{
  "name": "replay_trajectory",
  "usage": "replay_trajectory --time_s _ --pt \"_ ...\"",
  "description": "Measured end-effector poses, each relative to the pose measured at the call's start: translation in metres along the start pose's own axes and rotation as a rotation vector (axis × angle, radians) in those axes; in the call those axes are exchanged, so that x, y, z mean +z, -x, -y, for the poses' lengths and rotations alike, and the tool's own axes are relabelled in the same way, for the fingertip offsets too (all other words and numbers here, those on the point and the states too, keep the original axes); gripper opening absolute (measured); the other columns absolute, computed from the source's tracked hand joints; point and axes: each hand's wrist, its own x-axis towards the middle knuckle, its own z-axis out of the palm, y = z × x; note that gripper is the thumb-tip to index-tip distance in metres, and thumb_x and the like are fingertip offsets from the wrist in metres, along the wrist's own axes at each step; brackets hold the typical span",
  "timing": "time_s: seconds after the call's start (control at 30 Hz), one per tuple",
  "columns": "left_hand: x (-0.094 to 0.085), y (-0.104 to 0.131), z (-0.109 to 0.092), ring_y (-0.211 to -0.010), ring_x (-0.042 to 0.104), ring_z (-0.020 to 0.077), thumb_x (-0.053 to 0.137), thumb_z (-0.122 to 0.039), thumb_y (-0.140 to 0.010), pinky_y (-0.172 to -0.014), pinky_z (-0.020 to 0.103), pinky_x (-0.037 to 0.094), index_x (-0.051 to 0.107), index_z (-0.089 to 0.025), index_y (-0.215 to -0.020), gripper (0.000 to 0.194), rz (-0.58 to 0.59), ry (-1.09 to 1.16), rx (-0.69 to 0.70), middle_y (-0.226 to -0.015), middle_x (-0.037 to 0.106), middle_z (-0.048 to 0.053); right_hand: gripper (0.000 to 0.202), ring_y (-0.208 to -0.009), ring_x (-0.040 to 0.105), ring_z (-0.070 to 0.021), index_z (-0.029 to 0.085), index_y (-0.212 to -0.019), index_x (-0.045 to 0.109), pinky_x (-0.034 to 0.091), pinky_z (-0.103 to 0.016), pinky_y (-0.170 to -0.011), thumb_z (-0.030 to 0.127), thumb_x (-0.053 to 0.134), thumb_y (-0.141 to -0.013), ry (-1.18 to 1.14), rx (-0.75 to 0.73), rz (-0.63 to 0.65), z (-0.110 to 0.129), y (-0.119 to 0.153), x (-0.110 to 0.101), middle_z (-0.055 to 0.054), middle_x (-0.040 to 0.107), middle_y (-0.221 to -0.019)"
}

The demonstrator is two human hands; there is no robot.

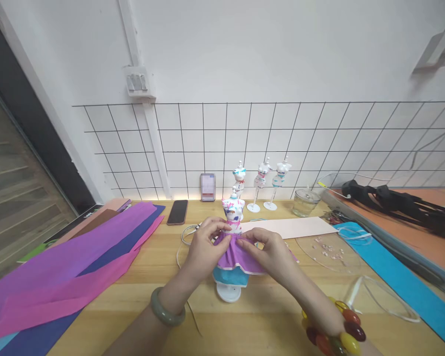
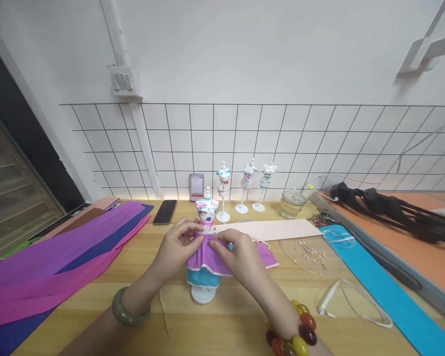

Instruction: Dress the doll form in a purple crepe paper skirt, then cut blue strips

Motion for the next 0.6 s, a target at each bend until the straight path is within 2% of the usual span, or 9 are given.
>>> replay_trajectory --time_s 0.27,0.6 --pt "0.002 0.001 -0.002 -0.094 0.057 0.0158 0.06 -0.014 -0.075 -0.078 0.025 0.047 0.065 -0.02 -0.083 0.011 0.003 -0.021 0.009 -0.099 0.056 0.006 0.017 -0.073 0.063 -0.0197 0.02 -0.08 0.071 0.048 -0.031 -0.066 0.031 0.058 -0.082 -0.046 -0.016 0.032 0.011 0.002 -0.001 -0.004 0.072 -0.079" --pt "0.001 0.001 -0.003 -0.095 0.056 0.0165 0.059 -0.01 -0.073 -0.081 0.027 0.047 0.065 -0.02 -0.085 0.017 0.042 -0.029 0.003 -0.102 0.056 0.006 0.013 -0.075 0.063 -0.0188 0.02 -0.084 0.069 0.048 -0.031 -0.069 0.025 0.057 -0.083 -0.012 -0.055 0.0 0.005 0.001 0.001 -0.004 0.071 -0.081"
